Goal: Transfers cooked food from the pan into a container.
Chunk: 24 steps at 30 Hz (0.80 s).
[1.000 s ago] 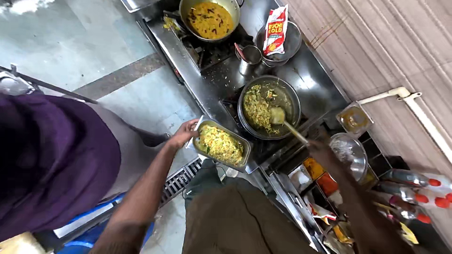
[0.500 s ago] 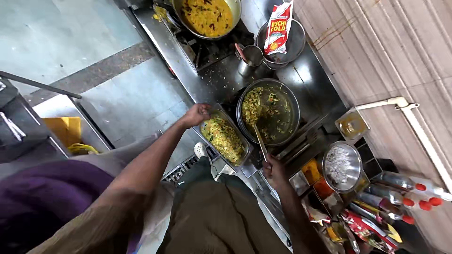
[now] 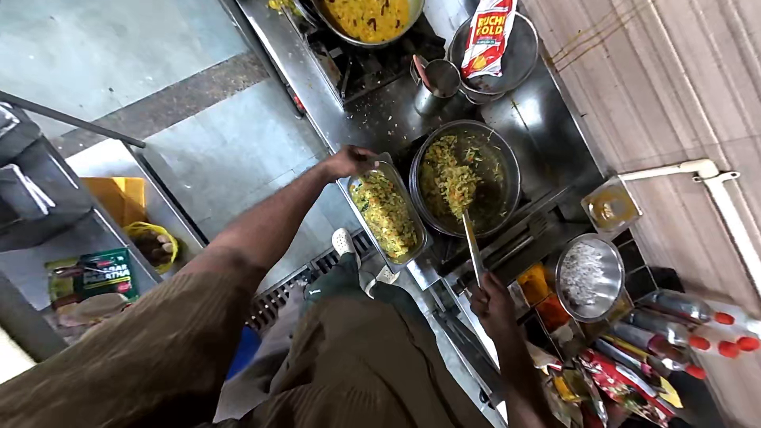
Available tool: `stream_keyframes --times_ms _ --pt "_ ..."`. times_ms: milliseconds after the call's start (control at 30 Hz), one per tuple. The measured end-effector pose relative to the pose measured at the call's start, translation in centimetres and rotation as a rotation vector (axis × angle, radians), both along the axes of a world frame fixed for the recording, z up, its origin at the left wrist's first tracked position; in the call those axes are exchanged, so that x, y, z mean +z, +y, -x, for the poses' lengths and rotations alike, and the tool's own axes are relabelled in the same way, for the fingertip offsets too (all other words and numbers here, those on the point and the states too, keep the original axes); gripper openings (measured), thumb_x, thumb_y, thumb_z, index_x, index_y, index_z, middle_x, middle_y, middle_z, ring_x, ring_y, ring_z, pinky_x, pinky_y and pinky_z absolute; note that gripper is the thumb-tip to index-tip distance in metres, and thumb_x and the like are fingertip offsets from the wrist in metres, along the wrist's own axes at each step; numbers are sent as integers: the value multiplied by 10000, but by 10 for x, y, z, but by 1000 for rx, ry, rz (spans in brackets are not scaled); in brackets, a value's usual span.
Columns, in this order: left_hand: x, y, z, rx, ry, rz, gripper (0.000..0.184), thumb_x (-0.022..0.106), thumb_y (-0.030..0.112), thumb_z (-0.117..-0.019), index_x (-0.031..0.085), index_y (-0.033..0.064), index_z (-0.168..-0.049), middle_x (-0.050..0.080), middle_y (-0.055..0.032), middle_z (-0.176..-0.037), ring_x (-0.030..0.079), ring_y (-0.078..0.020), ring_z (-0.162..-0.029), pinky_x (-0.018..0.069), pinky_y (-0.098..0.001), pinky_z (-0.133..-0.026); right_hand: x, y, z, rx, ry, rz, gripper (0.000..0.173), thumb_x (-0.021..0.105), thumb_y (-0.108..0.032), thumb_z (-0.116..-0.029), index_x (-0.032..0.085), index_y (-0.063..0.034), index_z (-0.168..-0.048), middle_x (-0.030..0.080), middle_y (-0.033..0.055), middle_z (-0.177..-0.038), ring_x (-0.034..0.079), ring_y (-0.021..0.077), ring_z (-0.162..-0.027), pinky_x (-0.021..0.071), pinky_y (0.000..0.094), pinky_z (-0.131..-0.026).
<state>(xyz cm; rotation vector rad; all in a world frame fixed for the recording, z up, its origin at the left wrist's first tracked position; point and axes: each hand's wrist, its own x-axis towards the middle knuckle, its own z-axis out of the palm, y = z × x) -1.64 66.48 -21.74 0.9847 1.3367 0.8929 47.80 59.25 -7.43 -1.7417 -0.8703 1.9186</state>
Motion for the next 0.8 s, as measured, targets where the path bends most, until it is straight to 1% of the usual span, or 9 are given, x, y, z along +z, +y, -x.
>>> stream_keyframes --times_ms 67,200,233,300,400,500,600,700,800 --pt "-3 1 -3 -23 -14 18 283 706 224 -985 709 82 -1230 725 -77 -1033 689 -124 -899 582 -331 -859 8 -10 1 42 -25 -11 302 417 -302 -1093 597 -148 -1281 368 -50 -576 313 43 -404 308 212 -365" --pt "-7 3 -11 -26 -26 35 297 719 239 -977 708 72 -1221 715 -75 -1022 677 -116 -899 574 -322 -858 14 -40 23 232 -178 -154 336 443 -263 -1089 619 -79 -1308 469 0 -623 406 85 -456 378 252 -404" --pt "-9 4 -11 -23 -18 27 294 714 255 -980 713 71 -1210 716 -74 -1021 674 -112 -902 570 -322 -861 12 -47 33 344 -300 -240 341 452 -253 -1084 626 -80 -1321 522 27 -672 461 122 -511 422 297 -460" --pt "-10 4 -9 -31 -1 18 293 686 278 -999 717 77 -1209 717 -72 -1062 673 -109 -953 561 -327 -900 5 -59 55 631 -618 -439 380 455 -302 -1089 626 -111 -1370 682 85 -849 653 212 -719 573 446 -678" --pt "-9 1 -11 -32 4 15 280 668 250 -1009 711 71 -1220 718 -83 -1110 676 -129 -1008 557 -351 -942 -16 -77 70 810 -852 -681 395 450 -318 -1093 617 -175 -1420 754 125 -1020 737 304 -926 593 565 -853" --pt "-14 2 -10 -15 -22 24 288 675 255 -1004 708 71 -1224 715 -83 -1097 677 -132 -987 566 -356 -920 -6 -78 60 737 -811 -752 396 447 -307 -1093 624 -175 -1422 750 97 -1120 731 255 -1002 589 529 -916" --pt "-19 0 -10 8 -48 26 290 697 250 -991 711 63 -1211 721 -77 -1085 681 -120 -972 569 -343 -908 28 -64 45 568 -745 -661 390 479 -262 -1072 642 -115 -1395 748 89 -1138 721 201 -1014 581 478 -932" --pt "-20 0 -10 12 -47 18 294 704 233 -986 704 51 -1216 712 -80 -1108 667 -115 -998 551 -335 -934 43 -24 33 452 -793 -654 383 531 -222 -1061 634 -82 -1403 739 164 -1072 708 273 -927 565 527 -869" --pt "-20 -1 -11 13 -42 41 306 720 245 -975 704 63 -1221 711 -80 -1103 668 -124 -994 552 -341 -930 20 39 29 364 -883 -634 380 529 -272 -1081 637 -89 -1397 717 188 -1166 694 316 -1038 535 559 -953"
